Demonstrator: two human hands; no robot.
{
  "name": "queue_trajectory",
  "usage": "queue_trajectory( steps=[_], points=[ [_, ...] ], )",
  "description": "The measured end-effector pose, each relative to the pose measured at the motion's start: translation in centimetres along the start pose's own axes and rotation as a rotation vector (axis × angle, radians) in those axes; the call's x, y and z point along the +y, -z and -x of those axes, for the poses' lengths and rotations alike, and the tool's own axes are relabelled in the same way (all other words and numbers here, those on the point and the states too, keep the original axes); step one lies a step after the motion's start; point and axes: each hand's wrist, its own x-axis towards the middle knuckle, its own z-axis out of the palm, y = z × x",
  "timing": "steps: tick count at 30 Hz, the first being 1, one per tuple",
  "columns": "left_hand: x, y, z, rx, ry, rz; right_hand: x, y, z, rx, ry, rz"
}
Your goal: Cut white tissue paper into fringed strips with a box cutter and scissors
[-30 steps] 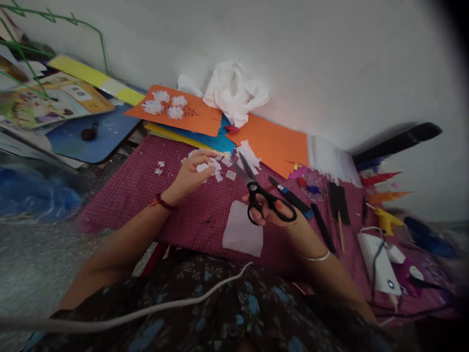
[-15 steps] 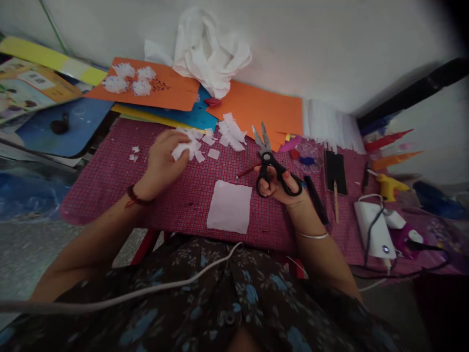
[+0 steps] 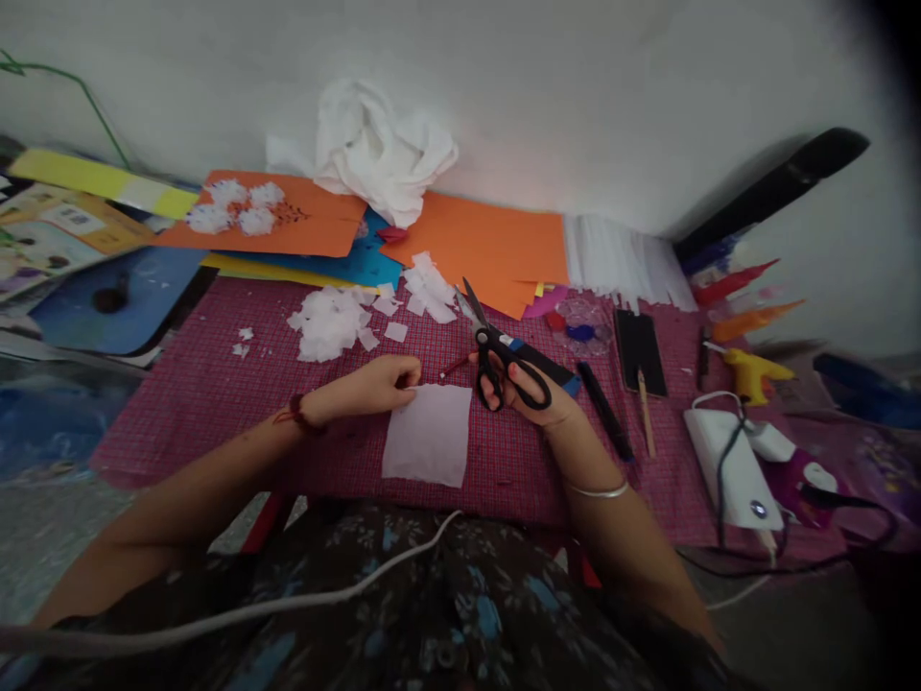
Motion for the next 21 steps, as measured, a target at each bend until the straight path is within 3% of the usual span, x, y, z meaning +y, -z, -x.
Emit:
queue_trajectory(
  steps=[3, 6, 9, 14, 18, 21],
  points=[
    [-0.1, 0.4, -0.3, 0.050, -0.005, 0.149, -0.1, -0.2, -0.2, 0.034, -0.022, -0.109],
    [-0.1, 1.9, -1.1, 0.133, -0.011, 0.122, -0.2, -0.2, -0.3, 0.077, -0.059, -0.181],
    [0.5, 3.7, -2.5, 0.175, -0.048, -0.093, -0.3, -0.2, -0.4, 0.111, -0.096, -0.232],
    [1.4, 5.1, -6.5, 0.306, -0.133, -0.711, -0.4, -0.2, -0.6, 0.134, -0.120, -0.285],
    [1.0, 6.0, -10.0, 0.346, -0.163, -0.712, -0.5, -0.4, -0.6, 0.140, -0.102, -0.265],
    [0.6, 6.4, -11.8, 0.250, -0.231, -0.740, -0.5, -0.5, -0.6, 0.140, -0.102, -0.259]
  ],
)
